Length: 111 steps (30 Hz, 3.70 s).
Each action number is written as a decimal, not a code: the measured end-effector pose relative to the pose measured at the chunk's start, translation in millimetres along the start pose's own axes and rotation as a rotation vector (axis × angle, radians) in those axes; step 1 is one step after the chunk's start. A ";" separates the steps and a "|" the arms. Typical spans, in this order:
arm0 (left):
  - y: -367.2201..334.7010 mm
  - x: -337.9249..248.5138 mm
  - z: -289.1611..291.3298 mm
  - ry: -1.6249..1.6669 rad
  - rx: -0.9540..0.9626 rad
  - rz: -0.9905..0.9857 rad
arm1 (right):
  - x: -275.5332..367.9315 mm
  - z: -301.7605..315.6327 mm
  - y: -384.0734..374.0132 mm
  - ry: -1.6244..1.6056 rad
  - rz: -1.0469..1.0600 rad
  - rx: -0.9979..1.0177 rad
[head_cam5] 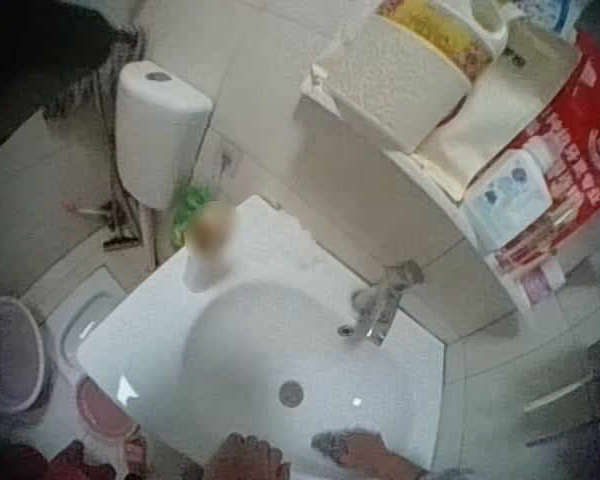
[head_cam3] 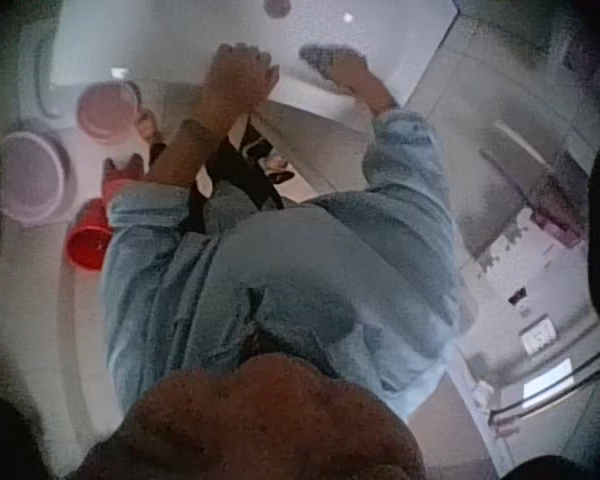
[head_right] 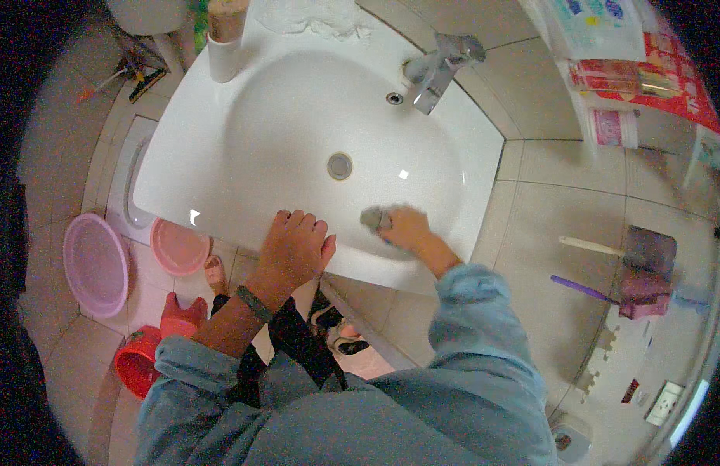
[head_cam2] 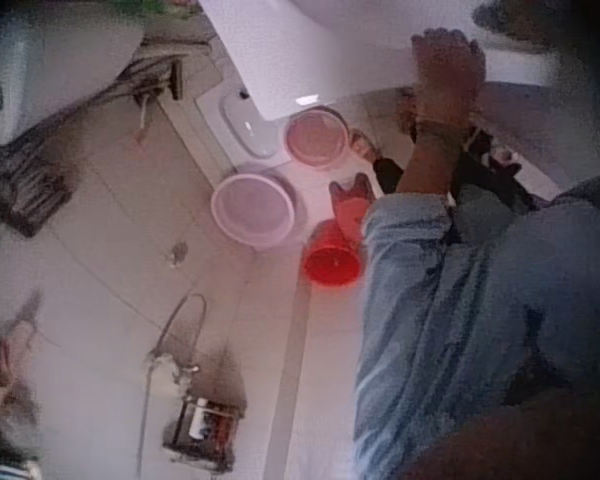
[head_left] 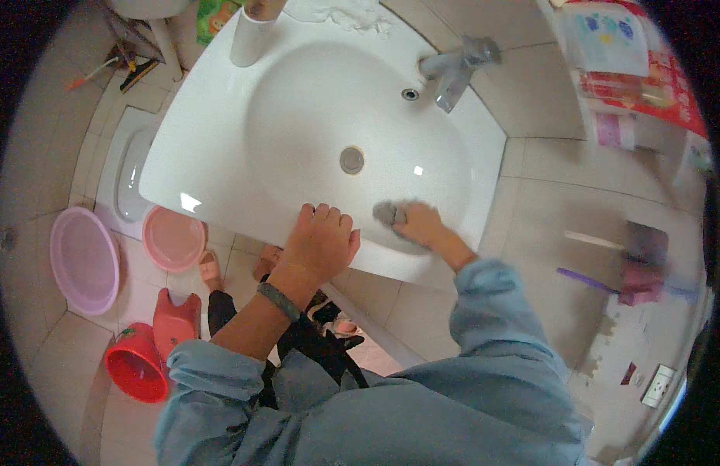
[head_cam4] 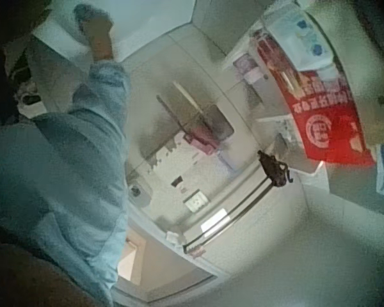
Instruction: The person cleans a bathroom vanity and sink using a cloth. They wipe the cabinet doors and sink basin, repeatedly rinse the cloth in a pink basin, and continue wiping the sink and faucet area.
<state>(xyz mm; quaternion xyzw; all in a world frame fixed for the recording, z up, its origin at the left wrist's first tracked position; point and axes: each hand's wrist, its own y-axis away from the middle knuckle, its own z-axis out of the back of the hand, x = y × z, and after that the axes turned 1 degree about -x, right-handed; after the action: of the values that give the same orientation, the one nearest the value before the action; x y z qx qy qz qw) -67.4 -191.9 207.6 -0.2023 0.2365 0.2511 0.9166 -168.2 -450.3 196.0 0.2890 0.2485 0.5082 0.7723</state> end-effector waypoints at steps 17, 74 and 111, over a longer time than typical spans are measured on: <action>3.6 -3.7 0.4 0.025 0.009 0.016 | -51.5 -13.2 -81.4 0.381 0.406 -0.689; 6.8 2.2 29.0 -0.082 0.348 0.141 | -77.2 65.5 -20.9 0.016 -0.151 -0.901; 471.1 435.3 -173.5 1.503 -0.847 1.881 | 510.7 -409.8 -263.8 -1.686 -0.300 0.915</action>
<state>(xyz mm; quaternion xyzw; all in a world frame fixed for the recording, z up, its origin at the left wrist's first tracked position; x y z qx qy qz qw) -55.2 255.1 -284.0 -0.3244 0.6480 0.6805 -0.1086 -92.9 19.8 -325.1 0.7961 -0.1786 -0.1155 0.5665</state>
